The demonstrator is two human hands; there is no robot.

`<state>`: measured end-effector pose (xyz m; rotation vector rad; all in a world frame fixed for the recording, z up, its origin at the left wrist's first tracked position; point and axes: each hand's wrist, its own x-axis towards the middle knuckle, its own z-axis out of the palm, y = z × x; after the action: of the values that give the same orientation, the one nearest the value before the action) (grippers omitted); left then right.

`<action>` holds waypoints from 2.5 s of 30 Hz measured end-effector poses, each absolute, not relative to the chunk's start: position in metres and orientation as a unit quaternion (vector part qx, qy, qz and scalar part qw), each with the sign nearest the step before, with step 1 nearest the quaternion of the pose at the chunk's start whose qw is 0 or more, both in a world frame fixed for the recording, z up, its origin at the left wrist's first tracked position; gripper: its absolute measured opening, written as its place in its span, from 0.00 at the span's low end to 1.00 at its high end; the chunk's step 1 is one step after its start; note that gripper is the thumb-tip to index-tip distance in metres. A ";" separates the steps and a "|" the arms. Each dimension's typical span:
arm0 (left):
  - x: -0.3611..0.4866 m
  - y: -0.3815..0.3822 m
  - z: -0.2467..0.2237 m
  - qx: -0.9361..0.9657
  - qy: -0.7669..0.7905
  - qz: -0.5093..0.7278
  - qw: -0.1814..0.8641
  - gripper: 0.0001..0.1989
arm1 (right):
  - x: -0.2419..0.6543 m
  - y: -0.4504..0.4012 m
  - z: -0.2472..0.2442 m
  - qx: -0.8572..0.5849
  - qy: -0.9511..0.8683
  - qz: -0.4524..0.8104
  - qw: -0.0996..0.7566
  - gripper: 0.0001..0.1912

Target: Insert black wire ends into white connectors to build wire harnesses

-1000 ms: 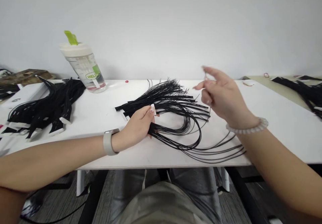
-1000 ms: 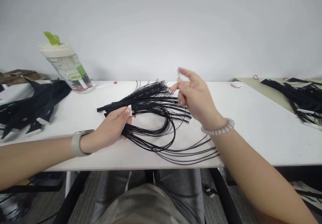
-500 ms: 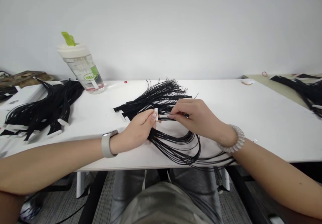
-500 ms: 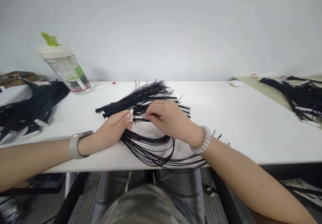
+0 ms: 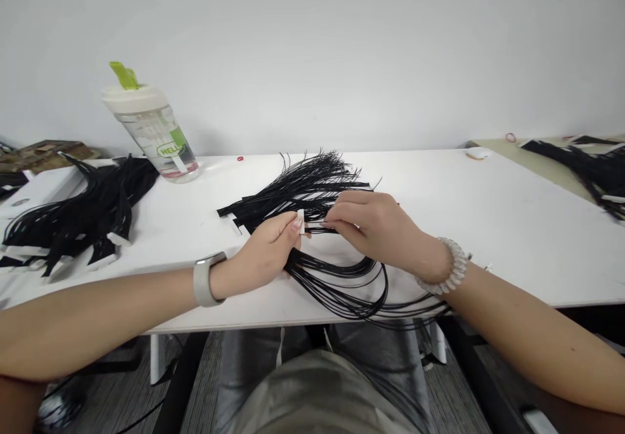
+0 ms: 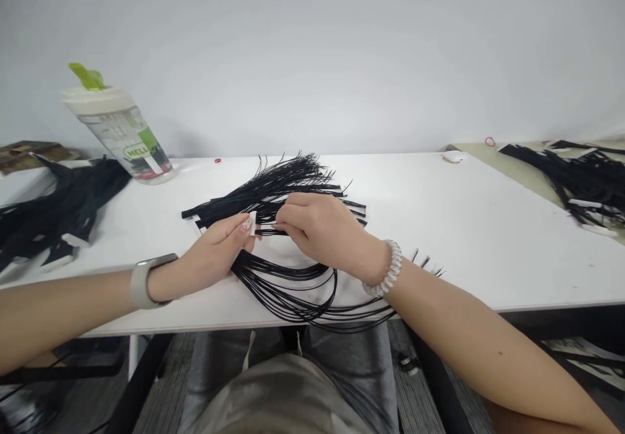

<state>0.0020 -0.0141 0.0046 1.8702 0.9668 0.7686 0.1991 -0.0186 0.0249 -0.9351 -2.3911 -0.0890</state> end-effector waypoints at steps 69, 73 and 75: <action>0.007 -0.012 0.006 0.672 0.474 0.343 0.453 0.16 | 0.166 -0.029 0.010 -0.345 -0.921 0.064 0.172 0.10; 0.008 -0.013 0.008 0.679 0.467 0.338 0.455 0.15 | 0.170 -0.029 0.012 -0.331 -0.920 0.109 0.178 0.08; 0.008 -0.014 0.009 0.685 0.455 0.339 0.457 0.15 | 0.176 -0.027 0.014 -0.342 -0.914 0.143 0.163 0.08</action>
<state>0.0079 -0.0137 0.0087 1.6879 1.1216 0.8343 0.1757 -0.0274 0.0144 -0.9761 -2.6075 0.4082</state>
